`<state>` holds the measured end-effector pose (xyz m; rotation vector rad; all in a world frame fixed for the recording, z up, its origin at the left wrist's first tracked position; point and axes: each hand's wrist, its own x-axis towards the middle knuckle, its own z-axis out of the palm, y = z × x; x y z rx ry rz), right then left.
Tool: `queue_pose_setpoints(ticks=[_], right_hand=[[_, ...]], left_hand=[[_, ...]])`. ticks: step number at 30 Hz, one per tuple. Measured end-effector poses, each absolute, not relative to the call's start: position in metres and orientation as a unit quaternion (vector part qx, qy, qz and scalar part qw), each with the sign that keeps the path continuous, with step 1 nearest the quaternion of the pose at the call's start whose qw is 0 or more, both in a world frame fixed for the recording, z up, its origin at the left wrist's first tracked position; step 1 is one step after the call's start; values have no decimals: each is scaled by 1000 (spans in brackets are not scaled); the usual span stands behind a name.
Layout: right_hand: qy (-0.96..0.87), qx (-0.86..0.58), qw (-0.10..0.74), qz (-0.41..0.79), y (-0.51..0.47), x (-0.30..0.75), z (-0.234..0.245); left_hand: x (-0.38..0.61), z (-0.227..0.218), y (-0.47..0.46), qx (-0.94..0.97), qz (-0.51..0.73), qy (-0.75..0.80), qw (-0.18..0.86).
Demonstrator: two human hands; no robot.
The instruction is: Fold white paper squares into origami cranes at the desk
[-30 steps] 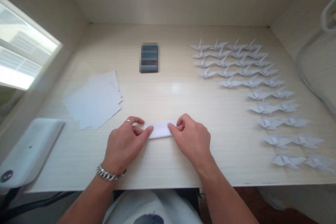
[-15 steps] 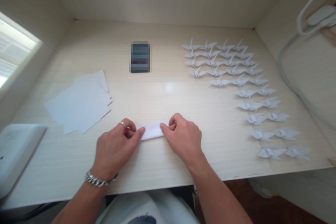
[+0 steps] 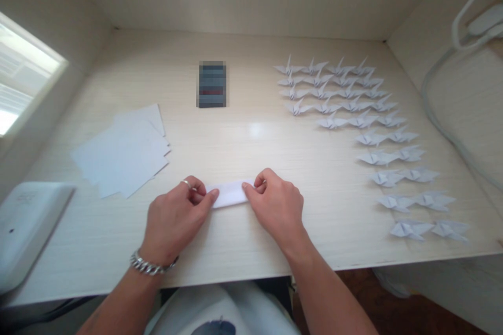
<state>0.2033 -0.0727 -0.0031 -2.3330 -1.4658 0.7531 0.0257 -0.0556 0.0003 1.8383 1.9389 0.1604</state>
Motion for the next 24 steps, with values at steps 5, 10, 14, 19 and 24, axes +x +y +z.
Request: queue_pose_setpoints(ticks=[5,10,14,19,24], right_hand=[[-508,-809,143,259,-73,203,-3],[-509,-809,144,256,-73,203,-4],[-511,-809,137,254,-73,202,-3],[-517,-810,121,249,-71,202,-1],[-525,-804,125,249,-71,204,-2]], left_hand=[[26,0,-55,665,58,706,236],[25,0,-56,663,56,708,238],[26,1,-55,661,49,709,240],[25,1,-54,671,44,705,224],[22,1,-53,676,41,702,220]])
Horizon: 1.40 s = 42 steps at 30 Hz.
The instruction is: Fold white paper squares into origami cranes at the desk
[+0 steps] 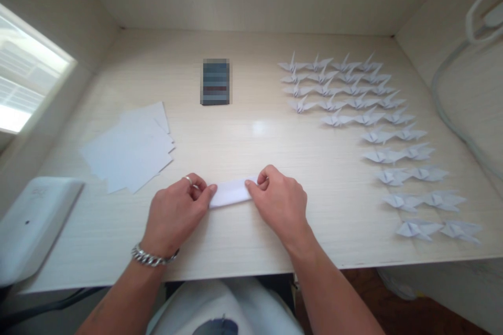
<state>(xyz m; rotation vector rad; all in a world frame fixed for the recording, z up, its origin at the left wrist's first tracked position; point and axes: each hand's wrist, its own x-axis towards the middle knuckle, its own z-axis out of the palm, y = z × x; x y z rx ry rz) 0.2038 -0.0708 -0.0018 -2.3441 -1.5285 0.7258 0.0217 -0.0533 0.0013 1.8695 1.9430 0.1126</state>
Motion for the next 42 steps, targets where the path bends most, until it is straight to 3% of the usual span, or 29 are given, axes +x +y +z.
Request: queue_pose_setpoints(ticks=[9,15,29,37,42], right_hand=[[-532,-804,108,243,-72,203,0],[-539,-804,104,229,-72,202,-1],[-561,-797,88,206,-75,202,-2],[-584,-792,128,121,-78,204,-5],[-718,-674,167,44,-88,189,-12]], left_hand=[[26,-3,-65,662,95,715,203],[26,-4,-66,705,65,688,163],[33,3,-66,706,45,682,186],[30,0,-66,712,49,676,183],[31,-1,-67,705,43,683,188]])
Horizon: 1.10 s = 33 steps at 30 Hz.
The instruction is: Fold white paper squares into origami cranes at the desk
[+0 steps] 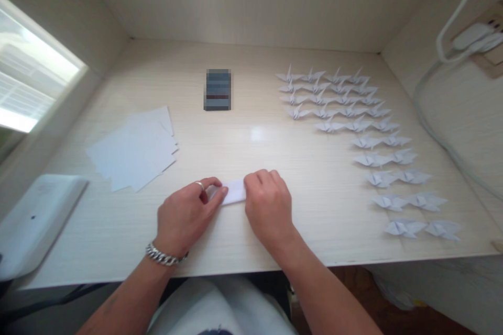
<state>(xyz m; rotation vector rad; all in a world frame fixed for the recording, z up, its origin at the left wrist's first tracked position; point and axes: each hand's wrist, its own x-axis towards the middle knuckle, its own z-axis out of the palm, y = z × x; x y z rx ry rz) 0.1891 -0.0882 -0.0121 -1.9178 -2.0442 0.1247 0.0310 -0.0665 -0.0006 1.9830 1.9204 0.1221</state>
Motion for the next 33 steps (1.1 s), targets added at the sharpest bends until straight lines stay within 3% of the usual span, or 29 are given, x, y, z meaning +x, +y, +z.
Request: queue_pose_setpoints(ticks=[3,8,17,33], right_hand=[[-798,-571,189,27,-102,173,-19],[-824,-523,220,-1,-122,162,-29],[-815,-537,217,29,-126,164,-30],[-817,-531,224,13,-125,163,-29]], left_hand=[[32,-1,-67,705,52,681,190],[26,-4,-67,706,76,670,215],[2,-6,-73,644,212,693,247],[11,-13,-75,700,180,659,210]])
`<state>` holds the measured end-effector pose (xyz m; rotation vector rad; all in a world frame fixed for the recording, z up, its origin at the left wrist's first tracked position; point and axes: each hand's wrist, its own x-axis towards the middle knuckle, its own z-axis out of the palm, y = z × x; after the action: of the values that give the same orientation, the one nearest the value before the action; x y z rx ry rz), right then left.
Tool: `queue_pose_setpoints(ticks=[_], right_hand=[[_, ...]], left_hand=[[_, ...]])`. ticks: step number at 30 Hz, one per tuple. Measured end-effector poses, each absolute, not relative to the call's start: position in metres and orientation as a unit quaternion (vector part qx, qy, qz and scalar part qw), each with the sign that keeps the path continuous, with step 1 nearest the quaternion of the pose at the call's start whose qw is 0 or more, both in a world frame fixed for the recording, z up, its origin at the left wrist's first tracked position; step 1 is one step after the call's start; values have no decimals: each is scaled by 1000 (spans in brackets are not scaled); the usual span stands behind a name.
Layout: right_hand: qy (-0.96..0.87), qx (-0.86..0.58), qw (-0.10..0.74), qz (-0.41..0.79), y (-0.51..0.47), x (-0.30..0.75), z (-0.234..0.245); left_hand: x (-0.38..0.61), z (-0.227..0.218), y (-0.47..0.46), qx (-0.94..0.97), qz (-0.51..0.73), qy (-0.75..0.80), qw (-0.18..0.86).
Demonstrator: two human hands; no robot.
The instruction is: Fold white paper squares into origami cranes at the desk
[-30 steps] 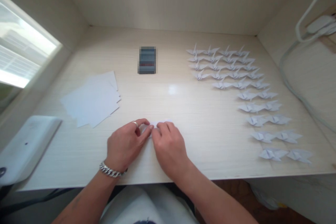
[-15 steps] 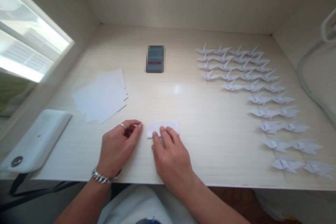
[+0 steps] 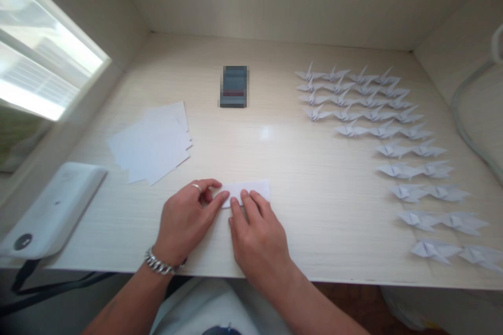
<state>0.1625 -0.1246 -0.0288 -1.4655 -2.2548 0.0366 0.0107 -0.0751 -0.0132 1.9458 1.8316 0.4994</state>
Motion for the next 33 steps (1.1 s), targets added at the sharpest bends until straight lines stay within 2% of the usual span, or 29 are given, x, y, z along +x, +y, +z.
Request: queue_pose_setpoints(ticks=[6,12,19,27,33], right_hand=[[-816,-537,214,19,-125,163,-30],[-826,-524,209,11,-124,162,-33],[-847,-484,222,9,-123,165,-37],[-809,-571,122,70,-140,189,-29],[-775,-623,94,57,-151,207,-26]], left_hand=[[10,-15,-72,701,187,661,192],[18,-20,-101,780,326,518,128],[24,-24,-125,855,197,472,86],[24,-22,-127,862,144,483,56],[26,-18,-129,860,123,492,60]])
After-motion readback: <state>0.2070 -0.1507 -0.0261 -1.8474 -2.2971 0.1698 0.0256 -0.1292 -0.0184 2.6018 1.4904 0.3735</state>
